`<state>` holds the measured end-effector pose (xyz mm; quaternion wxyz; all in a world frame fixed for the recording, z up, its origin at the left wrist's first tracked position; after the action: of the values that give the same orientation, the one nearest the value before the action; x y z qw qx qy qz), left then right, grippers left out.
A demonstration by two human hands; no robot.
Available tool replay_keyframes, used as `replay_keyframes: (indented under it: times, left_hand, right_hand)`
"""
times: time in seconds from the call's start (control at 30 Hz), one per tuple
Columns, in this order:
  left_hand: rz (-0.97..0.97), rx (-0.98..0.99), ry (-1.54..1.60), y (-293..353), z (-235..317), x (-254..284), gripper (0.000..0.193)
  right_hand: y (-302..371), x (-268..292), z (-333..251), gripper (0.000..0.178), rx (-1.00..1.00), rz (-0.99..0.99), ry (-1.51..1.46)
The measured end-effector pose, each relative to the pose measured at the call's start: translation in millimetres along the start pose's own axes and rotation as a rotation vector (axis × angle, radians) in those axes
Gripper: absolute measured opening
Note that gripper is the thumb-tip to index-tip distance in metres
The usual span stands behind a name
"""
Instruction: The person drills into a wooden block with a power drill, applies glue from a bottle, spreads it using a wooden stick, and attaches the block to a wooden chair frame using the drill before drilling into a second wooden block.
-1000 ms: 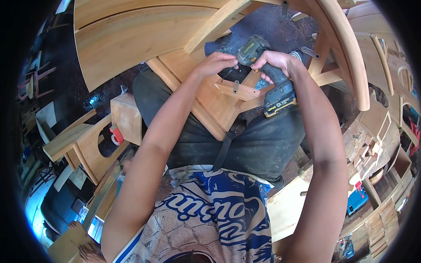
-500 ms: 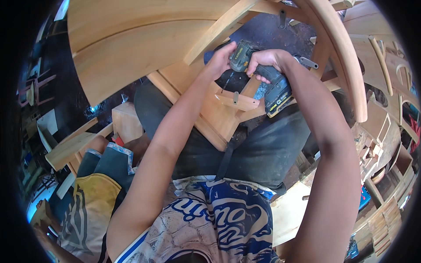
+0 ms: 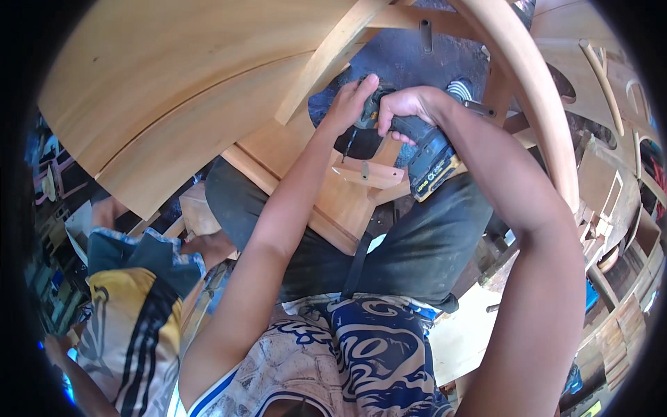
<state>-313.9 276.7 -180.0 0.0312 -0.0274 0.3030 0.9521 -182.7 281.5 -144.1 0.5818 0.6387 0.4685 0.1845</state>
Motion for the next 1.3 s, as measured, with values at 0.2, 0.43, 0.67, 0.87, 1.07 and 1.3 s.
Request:
replay_keyframes:
  times: [0.2,0.43,0.67,0.87,1.07,1.3]
  left_hand:
    - [0.008,0.068,-0.007,0,5,-2,0.061]
    - [-0.004,0.042,-0.03,-5,-1,-1,0.062]
    - [-0.017,0.048,-0.022,-5,-3,-4,0.06]
    - [0.042,0.036,-0.042,-4,-11,-5,0.06]
    - [0.002,0.042,0.019,-5,-11,-7,0.055]
    - [-0.027,0.042,0.067,4,-13,-8,0.047]
  right_hand:
    - [1,6,3,0.013,0.0,0.034,-0.05]
    - [-4,6,8,0.012,-0.016,0.032,-0.038]
    - [-3,5,12,0.012,-0.029,0.04,-0.032]
    - [2,-4,12,0.011,-0.016,0.022,-0.055]
    - [-3,2,18,0.01,-0.042,0.055,-0.051]
    - [0,-5,15,0.009,-0.034,0.043,-0.021]
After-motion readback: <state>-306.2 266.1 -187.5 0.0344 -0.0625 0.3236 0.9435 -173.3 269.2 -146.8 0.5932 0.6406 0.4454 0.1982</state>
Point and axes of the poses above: each hand's wrist, its own y-axis away from the middle knuckle, its own x-axis out of the back of the hand, z = x × y, the point moved 7 cm from there along -y, towards the middle knuckle, and after that the axes turned 13 degrees about x, right-handed, at the moved point
